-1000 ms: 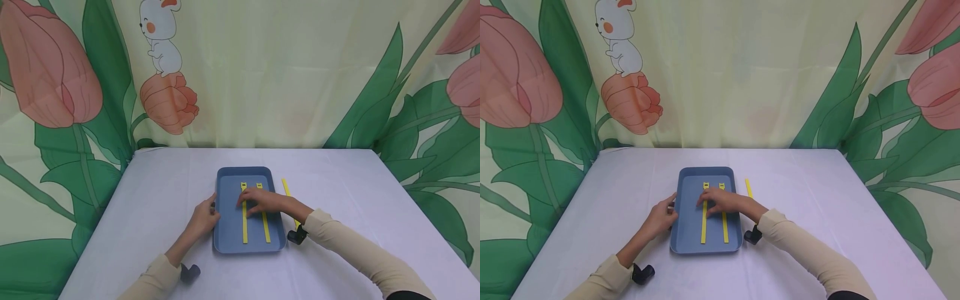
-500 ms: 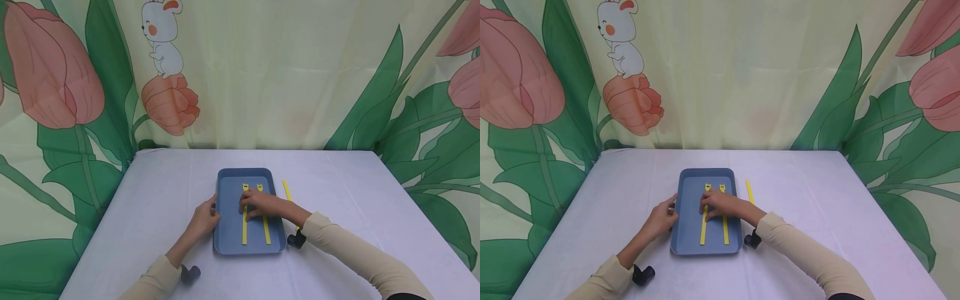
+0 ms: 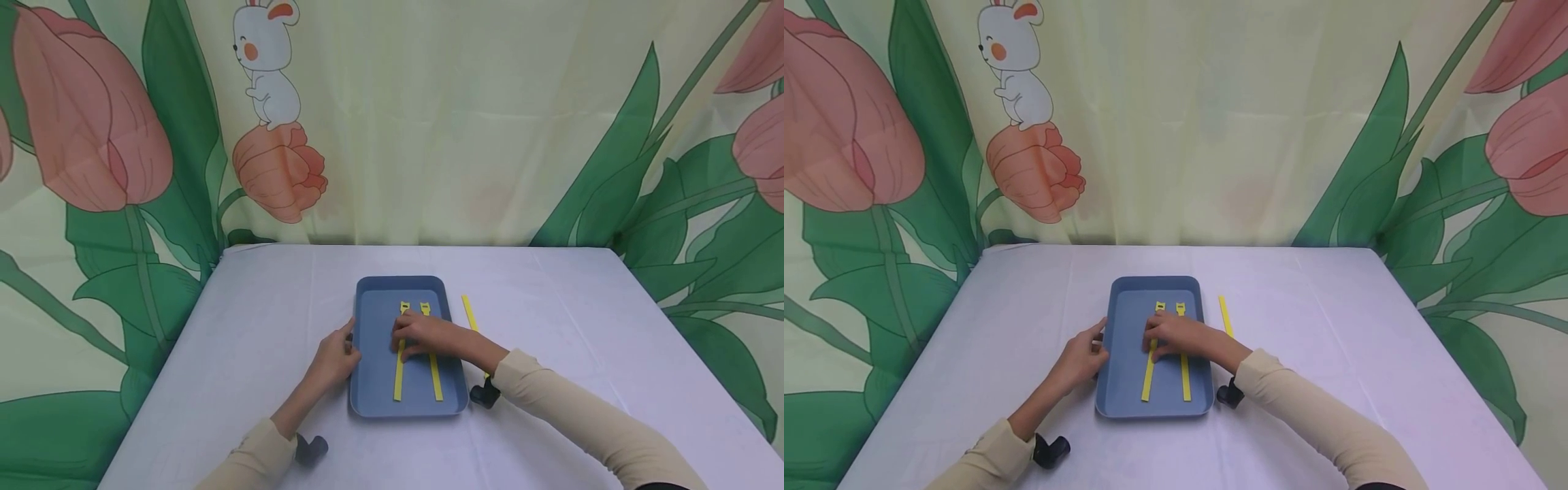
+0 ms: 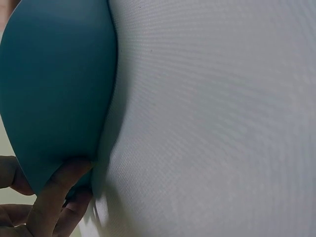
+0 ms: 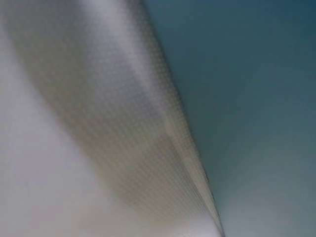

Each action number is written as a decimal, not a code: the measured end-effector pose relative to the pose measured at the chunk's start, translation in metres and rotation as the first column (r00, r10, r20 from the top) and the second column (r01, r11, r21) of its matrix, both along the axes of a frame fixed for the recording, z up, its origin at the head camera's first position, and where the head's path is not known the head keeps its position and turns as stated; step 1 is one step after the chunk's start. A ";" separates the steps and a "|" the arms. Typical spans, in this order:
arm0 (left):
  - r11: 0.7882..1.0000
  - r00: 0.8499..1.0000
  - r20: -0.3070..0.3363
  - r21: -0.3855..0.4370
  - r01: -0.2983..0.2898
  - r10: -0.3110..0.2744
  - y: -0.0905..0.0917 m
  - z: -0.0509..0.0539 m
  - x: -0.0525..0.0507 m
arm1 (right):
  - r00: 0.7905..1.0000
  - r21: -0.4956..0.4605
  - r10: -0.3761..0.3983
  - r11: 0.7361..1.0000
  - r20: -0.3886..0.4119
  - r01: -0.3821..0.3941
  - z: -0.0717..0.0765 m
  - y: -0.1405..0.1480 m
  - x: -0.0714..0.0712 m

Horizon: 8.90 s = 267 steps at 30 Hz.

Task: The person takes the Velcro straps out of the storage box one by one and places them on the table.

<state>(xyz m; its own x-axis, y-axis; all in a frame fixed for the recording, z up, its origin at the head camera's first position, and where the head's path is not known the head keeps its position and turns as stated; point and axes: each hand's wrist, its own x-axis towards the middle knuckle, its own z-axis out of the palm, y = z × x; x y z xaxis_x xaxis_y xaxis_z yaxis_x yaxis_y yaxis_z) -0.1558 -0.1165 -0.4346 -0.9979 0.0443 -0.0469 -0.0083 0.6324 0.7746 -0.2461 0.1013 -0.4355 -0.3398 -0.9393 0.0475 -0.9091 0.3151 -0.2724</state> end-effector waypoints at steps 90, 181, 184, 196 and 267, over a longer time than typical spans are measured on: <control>0.999 0.993 0.115 -0.013 -0.037 0.038 0.003 0.007 -0.001 | 0.932 -0.211 0.089 0.962 -0.351 -0.172 0.047 0.005 0.018; 1.000 0.997 0.077 -0.017 0.006 -0.004 0.001 0.006 -0.002 | 0.048 0.275 -0.821 0.245 0.569 0.930 0.003 0.156 -0.002; 1.000 0.997 0.075 -0.026 0.006 -0.004 0.000 0.005 -0.002 | 0.065 0.259 -0.828 0.248 0.557 0.933 0.000 0.155 0.000; 1.000 0.999 0.041 -0.026 0.017 -0.016 -0.002 0.004 0.000 | 0.113 0.229 -0.853 0.261 0.509 0.938 0.003 0.152 0.002; 1.000 0.998 0.055 0.013 0.003 -0.004 -0.002 0.007 0.001 | 0.893 -0.096 -0.266 0.943 0.363 0.319 0.041 0.049 -0.013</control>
<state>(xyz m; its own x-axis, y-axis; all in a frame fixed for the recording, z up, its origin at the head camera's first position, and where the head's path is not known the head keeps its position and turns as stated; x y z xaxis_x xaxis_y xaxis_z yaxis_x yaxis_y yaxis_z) -0.1551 -0.1183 -0.4277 -0.9936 0.0484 -0.1017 -0.0495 0.6228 0.7808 -0.2591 0.1500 -0.3949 -0.6185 -0.7857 0.0110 -0.6249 0.4834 -0.6130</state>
